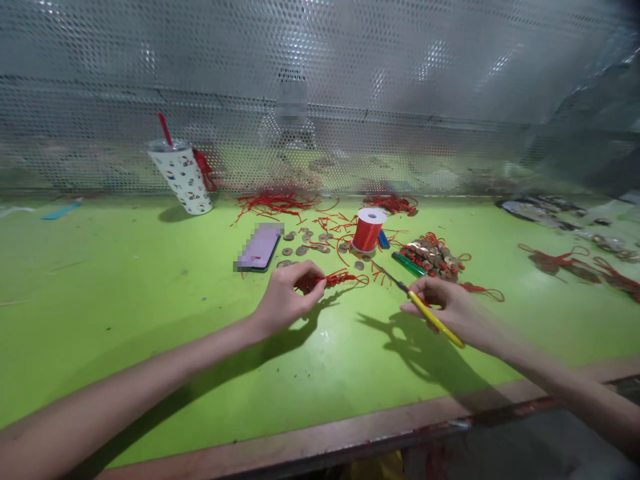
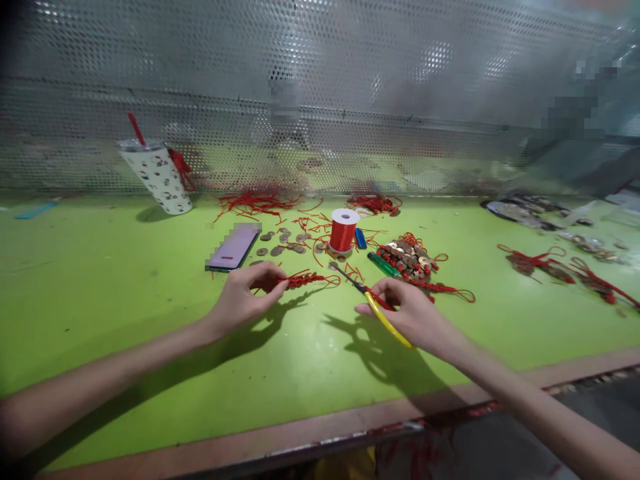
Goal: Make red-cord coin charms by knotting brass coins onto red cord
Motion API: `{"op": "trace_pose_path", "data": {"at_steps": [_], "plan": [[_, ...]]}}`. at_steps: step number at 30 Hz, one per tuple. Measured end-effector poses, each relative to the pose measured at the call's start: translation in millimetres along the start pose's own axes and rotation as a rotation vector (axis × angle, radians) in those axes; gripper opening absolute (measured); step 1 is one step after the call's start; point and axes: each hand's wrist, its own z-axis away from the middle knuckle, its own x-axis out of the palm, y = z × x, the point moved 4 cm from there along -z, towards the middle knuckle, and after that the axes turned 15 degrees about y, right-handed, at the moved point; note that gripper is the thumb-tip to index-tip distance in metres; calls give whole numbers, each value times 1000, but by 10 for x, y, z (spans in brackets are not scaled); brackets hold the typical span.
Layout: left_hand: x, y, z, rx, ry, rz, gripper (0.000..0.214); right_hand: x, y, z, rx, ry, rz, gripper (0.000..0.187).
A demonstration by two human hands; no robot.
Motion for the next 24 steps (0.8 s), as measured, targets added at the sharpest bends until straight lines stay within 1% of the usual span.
{"op": "trace_pose_path", "data": {"at_steps": [3,5,9,13,17,19,22,24], "plan": [[-34,3,-100,21,20,-14,7,233,-127,34,-6,-186,71,56],[-72,1,-189,38,41,-30,6,318,-211,47,-10,-255,59,59],[-119,-12,-355,47,103,-33,5,473,-408,59,-131,-386,96,64],[-89,15,-394,4,103,4,5,602,-544,18,-190,-390,148,65],[-50,71,-351,-18,86,8,3,693,-562,-69,-199,-343,136,65],[-27,90,-327,-22,66,15,3,740,-541,-96,-187,-356,82,63],[15,111,-296,-21,24,27,3,814,-518,-93,-143,-419,-28,59],[37,125,-278,-8,1,29,4,849,-522,-79,-120,-437,-76,57]]}}
